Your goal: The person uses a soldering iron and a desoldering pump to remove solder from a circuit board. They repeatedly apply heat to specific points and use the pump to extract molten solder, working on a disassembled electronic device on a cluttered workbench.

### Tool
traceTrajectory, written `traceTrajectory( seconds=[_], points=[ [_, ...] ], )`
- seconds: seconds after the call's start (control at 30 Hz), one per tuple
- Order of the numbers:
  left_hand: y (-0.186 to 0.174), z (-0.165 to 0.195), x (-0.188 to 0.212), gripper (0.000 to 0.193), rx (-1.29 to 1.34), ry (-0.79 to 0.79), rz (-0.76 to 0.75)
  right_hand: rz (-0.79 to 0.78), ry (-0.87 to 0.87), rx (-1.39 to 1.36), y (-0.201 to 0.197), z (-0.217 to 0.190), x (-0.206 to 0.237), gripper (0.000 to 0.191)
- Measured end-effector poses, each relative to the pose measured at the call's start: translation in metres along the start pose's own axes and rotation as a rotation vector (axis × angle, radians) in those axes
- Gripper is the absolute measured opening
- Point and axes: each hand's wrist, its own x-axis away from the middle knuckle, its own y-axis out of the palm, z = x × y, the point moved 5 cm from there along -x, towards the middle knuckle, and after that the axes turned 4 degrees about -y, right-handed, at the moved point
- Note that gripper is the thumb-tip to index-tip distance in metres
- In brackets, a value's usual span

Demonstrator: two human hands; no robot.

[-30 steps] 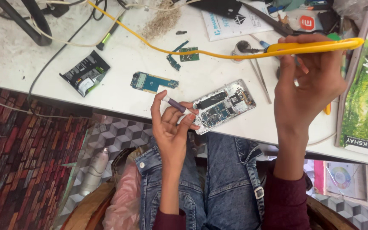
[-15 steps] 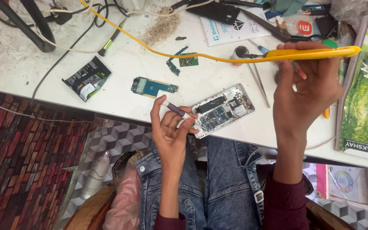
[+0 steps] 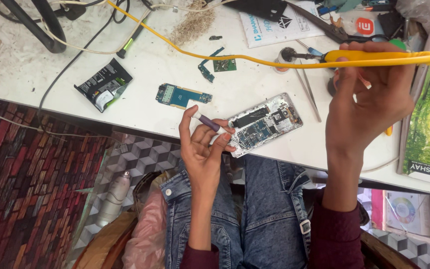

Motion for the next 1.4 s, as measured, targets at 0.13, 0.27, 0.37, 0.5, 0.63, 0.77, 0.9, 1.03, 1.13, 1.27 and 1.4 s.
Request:
traceTrajectory(
  seconds=[0.13, 0.27, 0.37, 0.5, 0.63, 0.77, 0.9, 1.03, 1.13, 1.27, 1.4],
  points=[
    [0.0, 0.0, -0.001, 0.077, 0.002, 0.005, 0.0, -0.002, -0.021, 0.022, 0.001, 0.001, 0.001, 0.022],
    [0.0, -0.001, 0.0, 0.077, 0.003, 0.002, -0.005, -0.035, -0.058, -0.004, 0.006, 0.001, 0.003, 0.024],
    [0.0, -0.001, 0.0, 0.076, 0.006, 0.002, -0.009, -0.045, -0.055, 0.0, 0.007, 0.001, 0.005, 0.023],
    [0.0, -0.001, 0.0, 0.076, -0.004, 0.004, -0.008, -0.04, -0.079, 0.023, 0.005, 0.0, 0.005, 0.024],
    [0.0, -0.001, 0.0, 0.076, -0.007, -0.002, -0.005, -0.027, -0.078, 0.022, 0.004, 0.001, 0.006, 0.026],
    [-0.001, -0.002, 0.001, 0.077, -0.016, 0.001, -0.003, -0.004, -0.055, 0.029, 0.002, 0.002, 0.007, 0.024],
    [-0.001, -0.003, 0.0, 0.077, -0.022, 0.009, -0.006, -0.005, -0.08, 0.055, -0.006, -0.004, 0.011, 0.025],
    [-0.002, -0.003, 0.0, 0.078, -0.011, 0.007, -0.006, -0.009, -0.11, 0.089, -0.02, -0.016, 0.02, 0.026],
    [-0.001, -0.003, 0.001, 0.078, -0.02, 0.015, -0.004, 0.006, -0.127, 0.138, -0.033, -0.025, 0.026, 0.026],
    [0.0, -0.001, 0.002, 0.077, -0.015, 0.019, -0.012, 0.038, -0.105, 0.12, -0.043, -0.04, 0.028, 0.024],
    [0.0, 0.0, 0.002, 0.076, -0.027, 0.027, -0.007, 0.059, 0.068, 0.108, -0.044, -0.053, 0.029, 0.02]
  ],
)
